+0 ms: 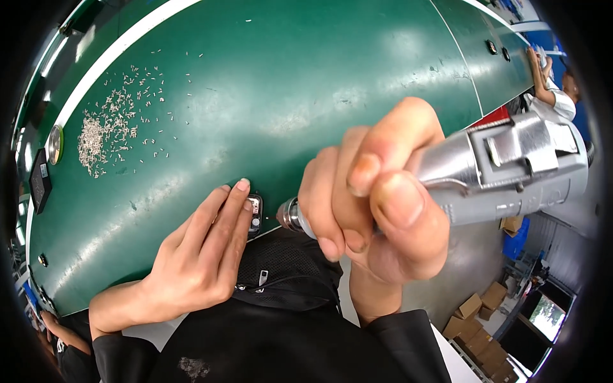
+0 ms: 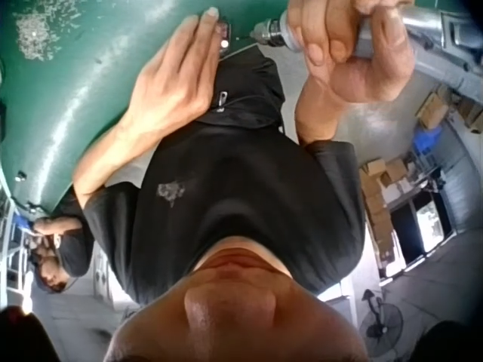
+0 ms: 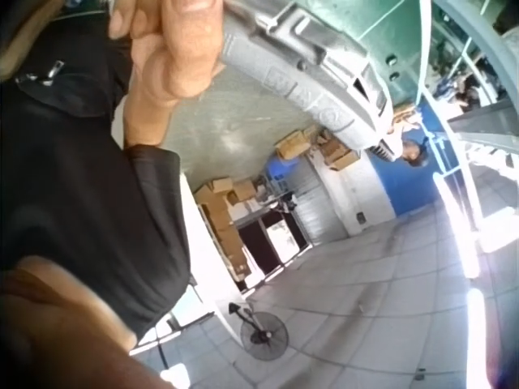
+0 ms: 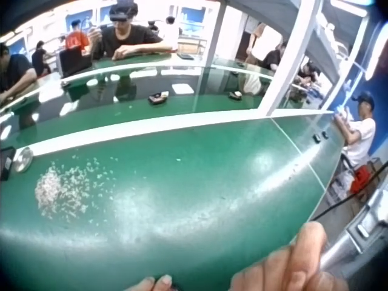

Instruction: Manually assemble small electronic components into housing units using an electric screwdriver at a factory workbench.

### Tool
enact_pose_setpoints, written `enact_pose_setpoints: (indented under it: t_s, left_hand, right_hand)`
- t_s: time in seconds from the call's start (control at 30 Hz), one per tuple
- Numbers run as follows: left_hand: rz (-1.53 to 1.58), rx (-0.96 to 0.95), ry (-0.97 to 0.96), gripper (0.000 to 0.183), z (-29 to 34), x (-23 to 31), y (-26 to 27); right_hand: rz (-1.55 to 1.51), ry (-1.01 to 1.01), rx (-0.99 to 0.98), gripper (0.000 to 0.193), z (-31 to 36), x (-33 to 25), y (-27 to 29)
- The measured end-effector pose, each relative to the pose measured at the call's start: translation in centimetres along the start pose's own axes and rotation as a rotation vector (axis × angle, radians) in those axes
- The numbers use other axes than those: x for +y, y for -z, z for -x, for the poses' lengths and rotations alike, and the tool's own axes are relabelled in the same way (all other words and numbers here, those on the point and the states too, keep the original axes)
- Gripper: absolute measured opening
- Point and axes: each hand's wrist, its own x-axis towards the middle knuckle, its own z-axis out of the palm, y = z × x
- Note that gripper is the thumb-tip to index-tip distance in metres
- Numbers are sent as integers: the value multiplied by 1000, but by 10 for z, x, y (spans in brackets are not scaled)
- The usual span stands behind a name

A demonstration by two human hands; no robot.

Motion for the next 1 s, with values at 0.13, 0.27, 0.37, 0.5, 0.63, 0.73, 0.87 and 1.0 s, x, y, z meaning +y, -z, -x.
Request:
enact_pose_setpoints:
  t_s: [0.13, 0.27, 0.37, 0.5, 0.63, 0.73, 0.87, 1.0]
  left_hand:
    - [-14, -4, 17, 34, 3, 0, -1]
    - [-1, 16, 33, 34, 3, 1, -4]
    - [5, 19, 45, 33, 2, 2, -4]
    - [10, 10, 52, 33, 3, 1, -5]
    - [24, 39, 37, 34, 0, 0, -3]
    - [-15, 93, 25, 35, 3, -2, -8]
    - [-28, 86, 32, 36, 4, 0, -7]
    - [-31, 48, 42, 37, 5, 2, 0]
  right_hand:
    - [-20, -1, 26, 15, -6, 15, 1]
    - [-4, -23, 48, 15, -7, 20, 1]
    - [5, -36, 34, 15, -9, 22, 2]
    - [7, -51, 28, 16, -10, 26, 4]
    - [68, -43, -2, 18, -14, 21, -2]
    - [112, -29, -56, 20, -18, 23, -9]
    - [82, -35, -44, 17, -16, 29, -12]
    - [76, -16, -56, 17, -18, 29, -20]
